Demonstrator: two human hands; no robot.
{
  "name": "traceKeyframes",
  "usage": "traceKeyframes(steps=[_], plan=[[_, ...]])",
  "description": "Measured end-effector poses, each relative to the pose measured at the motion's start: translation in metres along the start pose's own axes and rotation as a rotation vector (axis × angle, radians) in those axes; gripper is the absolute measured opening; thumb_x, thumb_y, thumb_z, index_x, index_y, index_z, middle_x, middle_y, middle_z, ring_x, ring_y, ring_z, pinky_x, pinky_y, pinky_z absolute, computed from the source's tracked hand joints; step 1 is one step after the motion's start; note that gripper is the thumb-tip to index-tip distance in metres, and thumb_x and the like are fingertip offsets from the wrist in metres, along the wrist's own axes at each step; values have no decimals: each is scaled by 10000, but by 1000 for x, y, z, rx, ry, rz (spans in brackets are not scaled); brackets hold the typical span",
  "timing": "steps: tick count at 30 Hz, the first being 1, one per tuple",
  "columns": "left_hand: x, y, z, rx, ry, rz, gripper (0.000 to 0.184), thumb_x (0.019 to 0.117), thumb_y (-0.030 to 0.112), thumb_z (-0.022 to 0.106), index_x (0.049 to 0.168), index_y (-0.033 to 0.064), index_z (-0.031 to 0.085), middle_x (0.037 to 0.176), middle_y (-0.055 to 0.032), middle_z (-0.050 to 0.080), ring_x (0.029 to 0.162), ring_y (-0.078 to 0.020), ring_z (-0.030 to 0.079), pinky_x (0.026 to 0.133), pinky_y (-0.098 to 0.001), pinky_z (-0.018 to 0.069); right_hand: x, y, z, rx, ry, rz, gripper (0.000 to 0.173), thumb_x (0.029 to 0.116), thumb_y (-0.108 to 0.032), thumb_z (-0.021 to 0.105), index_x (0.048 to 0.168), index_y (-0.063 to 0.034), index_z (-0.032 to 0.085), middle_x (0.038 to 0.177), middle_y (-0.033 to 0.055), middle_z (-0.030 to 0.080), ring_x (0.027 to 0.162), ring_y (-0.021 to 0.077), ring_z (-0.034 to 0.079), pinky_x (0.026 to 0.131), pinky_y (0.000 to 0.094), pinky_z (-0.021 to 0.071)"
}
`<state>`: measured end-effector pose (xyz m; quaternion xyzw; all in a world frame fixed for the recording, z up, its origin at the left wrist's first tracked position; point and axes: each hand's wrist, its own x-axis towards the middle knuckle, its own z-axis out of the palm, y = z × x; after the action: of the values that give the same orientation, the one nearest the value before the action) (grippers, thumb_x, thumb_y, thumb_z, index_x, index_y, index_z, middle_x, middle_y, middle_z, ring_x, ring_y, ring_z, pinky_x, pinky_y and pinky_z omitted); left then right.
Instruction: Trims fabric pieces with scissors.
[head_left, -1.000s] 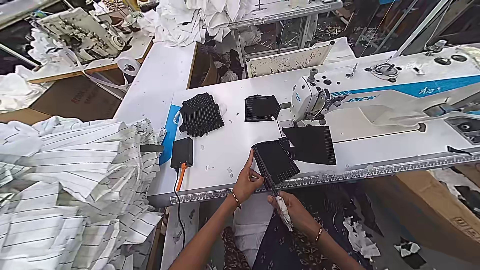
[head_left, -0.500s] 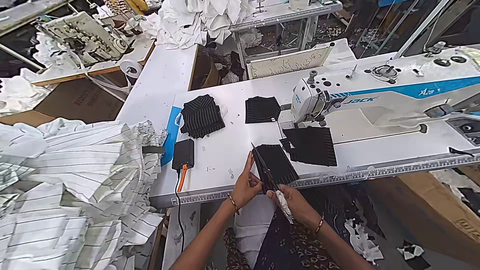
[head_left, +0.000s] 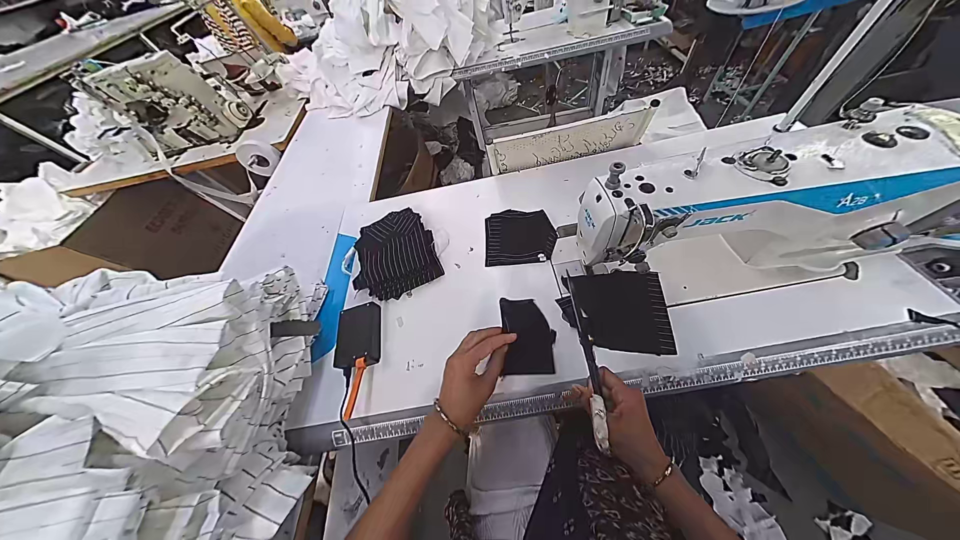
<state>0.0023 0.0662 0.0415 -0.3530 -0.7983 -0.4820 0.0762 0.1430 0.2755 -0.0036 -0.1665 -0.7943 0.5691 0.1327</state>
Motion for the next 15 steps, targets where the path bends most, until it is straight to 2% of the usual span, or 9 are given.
traceKeyframes(steps=[2, 3, 5, 7, 9, 11, 13, 15], plan=[[32, 9, -18, 113, -22, 263, 244, 965, 4, 570, 1101, 22, 773, 1081, -138, 763, 1036, -199, 728, 960, -277, 551, 4, 13, -2, -24, 84, -107, 344, 893, -393, 710, 819, -76, 600, 576, -104, 520, 496, -74, 451, 481, 130, 377], [50, 13, -27, 156, -57, 330, 277, 972, -12, 540, 1131, 30, 763, 1094, -128, 766, 1038, -203, 730, 963, -286, 551, 6, 19, -3, -25, 113, -145, 347, 894, -390, 709, 815, -70, 599, 573, -96, 520, 494, -75, 450, 478, 129, 379], [83, 17, -41, 179, -124, 345, 330, 969, -33, 507, 1171, 36, 759, 1114, -120, 768, 1044, -229, 734, 966, -329, 557, 9, 25, -3, -6, 141, -195, 354, 895, -387, 709, 798, -66, 595, 564, -89, 520, 490, -82, 447, 472, 119, 376], [116, 11, -49, 130, -208, 275, 343, 970, -26, 495, 1182, 37, 758, 1136, -121, 762, 1055, -233, 730, 977, -357, 554, 8, 30, -2, 6, 159, -239, 371, 902, -391, 712, 780, -62, 592, 544, -70, 507, 472, -71, 437, 456, 124, 362], [152, -1, -51, 44, -301, 143, 298, 1011, 42, 528, 1225, 38, 735, 1184, -110, 747, 1085, -168, 717, 983, -313, 549, 9, 34, -2, 17, 161, -265, 368, 918, -387, 714, 784, -72, 578, 545, -57, 511, 469, -63, 445, 452, 123, 367], [192, -20, -42, -20, -406, -23, 300, 1020, 87, 579, 1296, 34, 684, 1231, -99, 728, 1080, -114, 706, 942, -287, 558, 9, 38, -1, 16, 169, -272, 372, 915, -379, 724, 785, -67, 571, 545, -35, 526, 467, -47, 462, 451, 137, 378], [231, -49, -17, -29, -483, -143, 356, 1003, 49, 608, 1358, 26, 631, 1177, -132, 732, 1042, -166, 703, 935, -354, 552, 9, 39, 0, 5, 169, -276, 357, 910, -348, 734, 794, -50, 574, 551, -10, 540, 467, -22, 476, 453, 157, 388], [258, -84, 14, 11, -566, -248, 379, 1002, 9, 597, 1381, -1, 602, 1171, -187, 721, 1067, -237, 698, 981, -405, 530, 6, 36, 0, 0, 156, -266, 327, 887, -295, 748, 795, -29, 581, 559, 16, 567, 467, 5, 497, 454, 179, 401]])
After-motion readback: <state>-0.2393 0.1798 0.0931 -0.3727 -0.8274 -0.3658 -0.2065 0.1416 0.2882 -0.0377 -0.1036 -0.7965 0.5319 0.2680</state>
